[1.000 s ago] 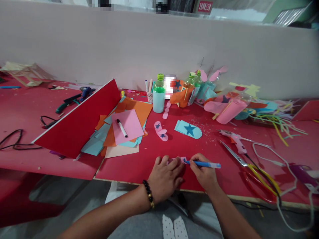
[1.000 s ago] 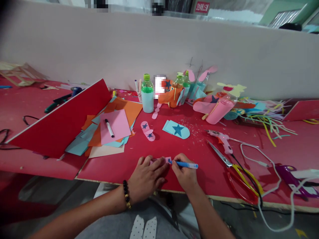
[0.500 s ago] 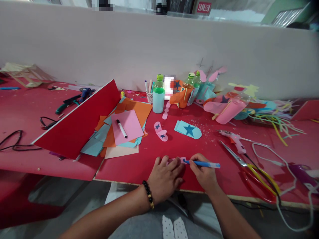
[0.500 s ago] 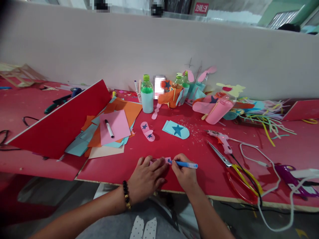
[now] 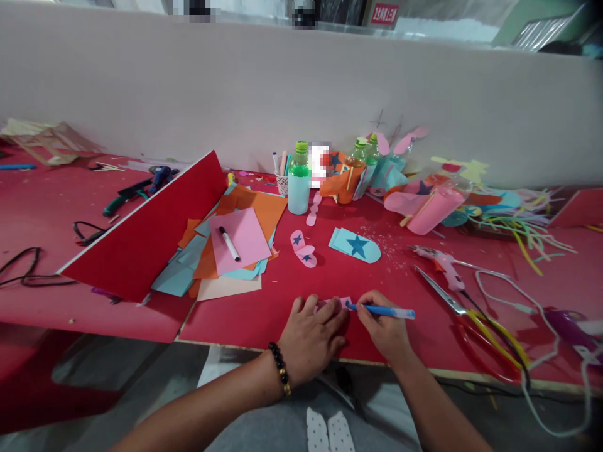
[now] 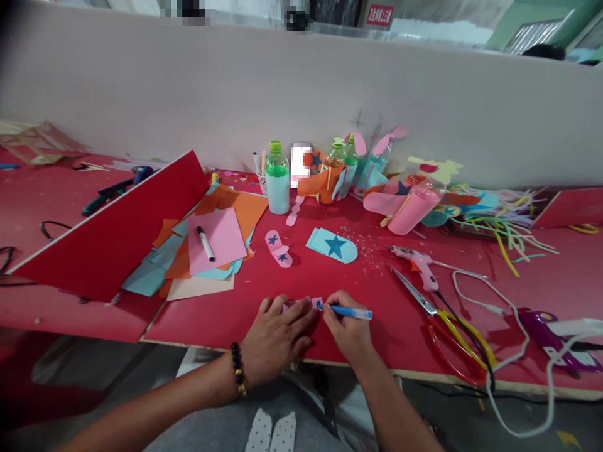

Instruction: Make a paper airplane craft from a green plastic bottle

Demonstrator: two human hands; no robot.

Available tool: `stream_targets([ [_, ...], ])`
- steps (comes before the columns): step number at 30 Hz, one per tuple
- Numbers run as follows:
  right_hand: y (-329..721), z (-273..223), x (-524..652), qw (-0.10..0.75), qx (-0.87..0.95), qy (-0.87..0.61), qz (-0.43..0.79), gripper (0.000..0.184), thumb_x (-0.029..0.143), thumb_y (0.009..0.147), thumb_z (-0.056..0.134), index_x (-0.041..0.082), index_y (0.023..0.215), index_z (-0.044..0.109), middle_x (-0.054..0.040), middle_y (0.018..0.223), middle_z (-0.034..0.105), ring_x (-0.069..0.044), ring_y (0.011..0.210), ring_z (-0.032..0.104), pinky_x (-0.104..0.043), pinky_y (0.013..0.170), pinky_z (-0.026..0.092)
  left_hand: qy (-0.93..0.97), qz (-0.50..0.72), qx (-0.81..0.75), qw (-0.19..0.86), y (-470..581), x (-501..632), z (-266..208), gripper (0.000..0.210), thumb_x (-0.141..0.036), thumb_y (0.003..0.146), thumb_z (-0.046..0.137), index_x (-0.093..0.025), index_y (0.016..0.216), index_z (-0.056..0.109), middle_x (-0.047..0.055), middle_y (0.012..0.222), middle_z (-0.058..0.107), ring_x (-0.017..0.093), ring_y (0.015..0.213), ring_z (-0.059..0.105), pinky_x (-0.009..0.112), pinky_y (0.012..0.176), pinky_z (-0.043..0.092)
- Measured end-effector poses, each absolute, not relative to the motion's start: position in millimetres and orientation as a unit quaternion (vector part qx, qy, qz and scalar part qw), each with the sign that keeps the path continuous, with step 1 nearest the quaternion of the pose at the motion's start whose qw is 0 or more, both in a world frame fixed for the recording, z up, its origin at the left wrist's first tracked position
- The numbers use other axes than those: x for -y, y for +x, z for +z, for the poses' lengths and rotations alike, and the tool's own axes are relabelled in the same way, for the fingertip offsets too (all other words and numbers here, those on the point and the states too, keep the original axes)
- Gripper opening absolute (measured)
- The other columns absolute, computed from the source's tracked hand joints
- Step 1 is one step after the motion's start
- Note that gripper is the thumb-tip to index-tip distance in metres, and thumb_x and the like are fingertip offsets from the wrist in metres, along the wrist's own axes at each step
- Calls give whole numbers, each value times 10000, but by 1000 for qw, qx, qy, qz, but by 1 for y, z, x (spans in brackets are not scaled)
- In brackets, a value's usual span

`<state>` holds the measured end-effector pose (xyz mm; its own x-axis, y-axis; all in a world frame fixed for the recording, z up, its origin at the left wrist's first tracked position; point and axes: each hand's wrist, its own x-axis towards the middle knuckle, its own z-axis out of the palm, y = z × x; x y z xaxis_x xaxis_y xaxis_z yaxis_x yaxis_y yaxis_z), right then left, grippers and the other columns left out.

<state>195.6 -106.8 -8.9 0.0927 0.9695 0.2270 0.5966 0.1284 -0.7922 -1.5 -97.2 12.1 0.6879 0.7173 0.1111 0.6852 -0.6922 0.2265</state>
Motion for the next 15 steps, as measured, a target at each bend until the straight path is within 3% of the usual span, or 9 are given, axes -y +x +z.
stream_targets([
  [15, 195, -9, 106, 410, 626, -622, 230, 147, 293, 873, 526, 208, 753, 542, 14, 659, 552, -141, 592, 525, -245, 564, 422, 913, 101, -382, 98, -2, 97, 14, 466, -498, 945, 425, -313, 1372, 438, 27, 1392, 456, 278, 1122, 386, 482, 914, 330],
])
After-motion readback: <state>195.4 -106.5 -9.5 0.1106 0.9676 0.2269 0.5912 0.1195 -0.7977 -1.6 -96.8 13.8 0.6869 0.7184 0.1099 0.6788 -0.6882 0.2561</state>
